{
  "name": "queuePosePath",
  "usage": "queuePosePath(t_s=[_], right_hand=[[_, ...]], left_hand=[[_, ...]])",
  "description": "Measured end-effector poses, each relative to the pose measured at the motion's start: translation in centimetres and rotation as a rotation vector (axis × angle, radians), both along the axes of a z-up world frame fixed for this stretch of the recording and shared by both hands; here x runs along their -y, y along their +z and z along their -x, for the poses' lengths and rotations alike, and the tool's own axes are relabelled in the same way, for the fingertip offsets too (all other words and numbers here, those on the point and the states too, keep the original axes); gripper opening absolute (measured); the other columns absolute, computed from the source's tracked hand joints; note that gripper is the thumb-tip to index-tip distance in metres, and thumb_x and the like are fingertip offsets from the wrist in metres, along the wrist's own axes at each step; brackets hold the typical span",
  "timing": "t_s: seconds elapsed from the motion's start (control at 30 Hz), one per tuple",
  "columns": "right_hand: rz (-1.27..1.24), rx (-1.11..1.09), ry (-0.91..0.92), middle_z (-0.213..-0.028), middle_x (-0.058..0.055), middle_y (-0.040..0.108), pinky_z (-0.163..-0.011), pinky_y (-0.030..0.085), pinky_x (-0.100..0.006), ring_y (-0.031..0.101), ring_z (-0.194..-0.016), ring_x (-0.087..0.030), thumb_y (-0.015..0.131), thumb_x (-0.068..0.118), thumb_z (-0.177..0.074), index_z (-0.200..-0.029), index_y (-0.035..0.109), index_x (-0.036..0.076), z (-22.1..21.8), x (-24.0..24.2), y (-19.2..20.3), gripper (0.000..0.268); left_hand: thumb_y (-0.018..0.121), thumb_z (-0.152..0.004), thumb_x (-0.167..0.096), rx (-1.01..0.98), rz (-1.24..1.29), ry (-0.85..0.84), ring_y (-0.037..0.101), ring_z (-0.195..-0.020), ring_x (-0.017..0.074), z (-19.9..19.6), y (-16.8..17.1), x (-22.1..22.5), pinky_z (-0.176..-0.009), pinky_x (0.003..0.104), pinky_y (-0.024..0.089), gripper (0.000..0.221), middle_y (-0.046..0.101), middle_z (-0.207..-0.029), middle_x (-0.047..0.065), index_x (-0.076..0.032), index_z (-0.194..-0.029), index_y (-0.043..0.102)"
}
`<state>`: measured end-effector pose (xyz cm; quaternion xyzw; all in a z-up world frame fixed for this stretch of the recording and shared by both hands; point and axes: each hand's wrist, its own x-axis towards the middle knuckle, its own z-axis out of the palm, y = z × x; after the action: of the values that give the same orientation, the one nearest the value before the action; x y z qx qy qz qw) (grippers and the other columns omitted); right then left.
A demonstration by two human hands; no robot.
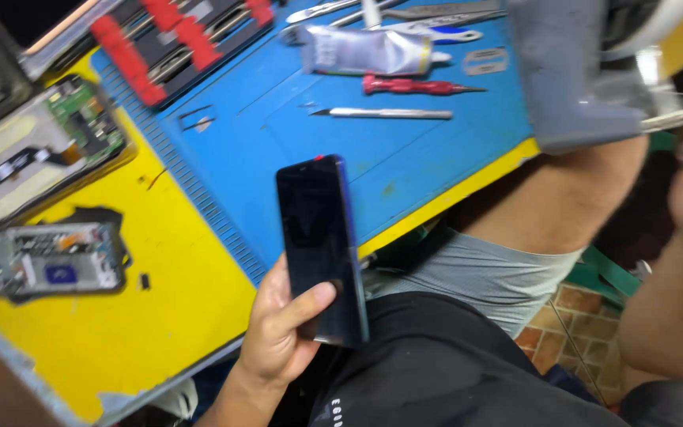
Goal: The person applies adhesive to the edges of a smartphone, then uses a roll of tape to secure the screen to the frame. They press along the edges to ensure adhesion and continue taping the perimeter.
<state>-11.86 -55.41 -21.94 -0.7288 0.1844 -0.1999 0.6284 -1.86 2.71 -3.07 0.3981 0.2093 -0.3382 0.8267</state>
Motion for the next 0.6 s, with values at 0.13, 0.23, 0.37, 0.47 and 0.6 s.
queuePosePath(t_s=[0.13,0.23,0.37,0.47,0.6], right_hand=[[0.108,0.088,0.104,-0.116,-0.005,0.049,-0.066,0.043,-0.021,0.052,-0.080,-0.013,0.065,0.050,-0.100,-0.125,0.056,0.003,-6.9,-14.8,14.4,0.054],[0.211,0.131,0.157,-0.114,-0.014,0.048,-0.069,0.046,-0.025,0.053,-0.085,-0.021,0.066,0.047,-0.099,-0.122,0.061,-0.008,-7.8,-15.1,15.6,0.060],[0.414,0.115,0.332,-0.114,-0.023,0.054,-0.096,0.043,-0.034,0.053,-0.103,-0.028,0.063,0.029,-0.101,-0.117,0.060,-0.010,-8.6,-14.0,17.0,0.042],[0.524,0.084,0.350,-0.113,-0.024,0.057,-0.100,0.041,-0.038,0.053,-0.106,-0.030,0.063,0.026,-0.102,-0.108,0.065,-0.011,-9.0,-14.2,18.4,0.038],[0.558,0.097,0.358,-0.112,-0.022,0.056,-0.109,0.040,-0.040,0.052,-0.112,-0.030,0.070,0.017,-0.100,-0.105,0.068,-0.008,-9.2,-14.0,19.1,0.026]], left_hand=[[0.070,-0.089,-0.001,0.027,0.171,0.081,0.068,-0.108,0.0304,1.6,-1.6,-0.2,-0.093,0.040,0.057,0.066,0.066,-0.125,0.020,0.000,-0.149,0.042],[0.070,-0.091,-0.004,0.007,0.205,0.065,0.067,-0.096,0.0328,1.9,-1.7,0.2,-0.084,0.043,0.058,0.064,0.065,-0.116,0.022,0.000,-0.148,0.040],[0.069,-0.090,-0.005,0.006,0.196,0.055,0.066,-0.086,0.0339,2.1,-1.7,0.7,-0.075,0.044,0.056,0.056,0.064,-0.106,0.022,0.005,-0.140,0.045],[0.069,-0.090,-0.007,0.003,0.171,0.067,0.067,-0.091,0.0305,2.1,-1.7,0.7,-0.076,0.045,0.055,0.067,0.067,-0.112,0.020,0.000,-0.150,0.041],[0.068,-0.090,-0.010,0.002,0.161,-0.008,0.066,-0.078,0.0354,1.7,-0.9,0.9,-0.070,0.043,0.059,0.072,0.064,-0.104,0.026,-0.001,-0.153,0.035]])
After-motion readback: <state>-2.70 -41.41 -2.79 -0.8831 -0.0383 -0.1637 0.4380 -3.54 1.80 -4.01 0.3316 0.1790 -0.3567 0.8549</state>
